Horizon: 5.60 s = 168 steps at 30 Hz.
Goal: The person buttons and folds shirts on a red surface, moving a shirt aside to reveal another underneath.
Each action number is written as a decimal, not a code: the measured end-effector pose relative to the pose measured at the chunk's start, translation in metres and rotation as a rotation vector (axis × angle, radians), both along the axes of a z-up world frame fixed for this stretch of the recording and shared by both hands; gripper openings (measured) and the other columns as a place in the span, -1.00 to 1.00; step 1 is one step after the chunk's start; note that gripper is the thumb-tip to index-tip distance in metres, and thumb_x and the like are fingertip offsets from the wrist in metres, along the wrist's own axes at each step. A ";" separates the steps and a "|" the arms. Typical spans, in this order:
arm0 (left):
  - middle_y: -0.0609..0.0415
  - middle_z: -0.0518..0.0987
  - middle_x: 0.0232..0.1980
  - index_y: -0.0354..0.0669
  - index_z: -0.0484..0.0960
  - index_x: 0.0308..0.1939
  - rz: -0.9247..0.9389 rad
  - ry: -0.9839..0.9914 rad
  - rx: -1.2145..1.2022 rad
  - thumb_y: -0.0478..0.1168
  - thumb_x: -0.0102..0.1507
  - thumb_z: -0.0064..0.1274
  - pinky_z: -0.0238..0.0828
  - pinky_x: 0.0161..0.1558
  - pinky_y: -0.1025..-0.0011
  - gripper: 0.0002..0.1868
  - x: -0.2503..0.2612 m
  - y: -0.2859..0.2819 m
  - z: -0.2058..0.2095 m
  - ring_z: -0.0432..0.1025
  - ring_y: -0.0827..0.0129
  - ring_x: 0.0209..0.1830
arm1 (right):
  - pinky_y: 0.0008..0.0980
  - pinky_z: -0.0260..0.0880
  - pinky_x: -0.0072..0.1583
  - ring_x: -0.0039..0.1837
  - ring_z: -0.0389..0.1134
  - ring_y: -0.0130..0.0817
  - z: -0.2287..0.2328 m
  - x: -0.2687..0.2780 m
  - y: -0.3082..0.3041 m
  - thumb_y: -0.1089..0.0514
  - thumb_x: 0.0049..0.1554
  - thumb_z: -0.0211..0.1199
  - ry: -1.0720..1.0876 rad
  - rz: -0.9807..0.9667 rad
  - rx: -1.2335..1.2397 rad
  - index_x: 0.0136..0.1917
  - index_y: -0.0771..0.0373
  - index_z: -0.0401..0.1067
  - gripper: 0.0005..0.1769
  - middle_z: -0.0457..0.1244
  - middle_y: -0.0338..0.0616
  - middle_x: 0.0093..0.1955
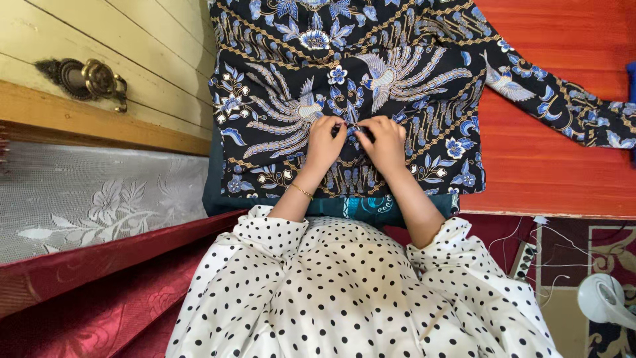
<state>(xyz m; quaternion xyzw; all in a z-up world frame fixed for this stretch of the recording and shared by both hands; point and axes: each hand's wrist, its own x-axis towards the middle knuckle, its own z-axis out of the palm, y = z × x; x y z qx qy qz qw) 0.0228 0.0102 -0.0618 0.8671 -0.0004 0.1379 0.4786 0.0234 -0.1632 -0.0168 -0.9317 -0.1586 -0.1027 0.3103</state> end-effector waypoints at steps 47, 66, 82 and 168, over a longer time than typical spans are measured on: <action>0.17 0.53 -0.06 0.06 0.81 -0.35 -0.182 0.120 -0.010 -0.07 0.06 0.40 0.27 0.17 0.25 -0.85 -0.001 0.009 -0.005 0.33 0.17 0.06 | -0.05 0.07 0.33 0.25 0.21 -0.10 -0.026 -0.012 0.003 0.07 0.05 0.50 0.014 -0.189 0.083 -0.10 0.06 0.60 -0.85 0.24 -0.18 0.12; 0.16 0.48 0.10 0.02 0.72 -0.20 -0.260 0.113 0.130 0.00 0.09 0.35 0.10 0.25 0.16 -0.71 -0.006 0.010 -0.007 0.25 0.07 0.20 | 0.03 0.16 0.25 0.27 0.18 0.12 0.034 0.048 0.035 0.16 0.01 0.44 -0.127 0.078 0.062 0.42 0.24 0.26 -0.26 0.20 0.08 0.23; 0.13 0.57 -0.03 0.12 0.74 -0.17 0.108 0.222 0.351 0.05 0.21 0.20 0.10 0.19 0.12 -0.78 0.052 0.003 0.017 0.32 0.15 0.11 | -0.30 0.35 0.09 0.05 0.34 -0.14 -0.047 0.077 0.020 0.50 0.09 0.19 0.006 -0.021 0.351 -0.05 0.20 0.60 -0.70 0.24 -0.03 0.00; 0.00 0.63 -0.04 0.01 0.75 -0.11 0.073 0.144 0.348 -0.19 0.21 0.17 0.35 0.08 0.13 -0.81 -0.026 0.086 0.050 0.46 0.04 0.02 | -0.19 0.42 0.16 0.11 0.44 -0.06 0.044 0.005 0.020 0.10 0.09 0.42 0.219 0.203 0.154 0.13 0.33 0.47 -0.61 0.37 0.06 0.05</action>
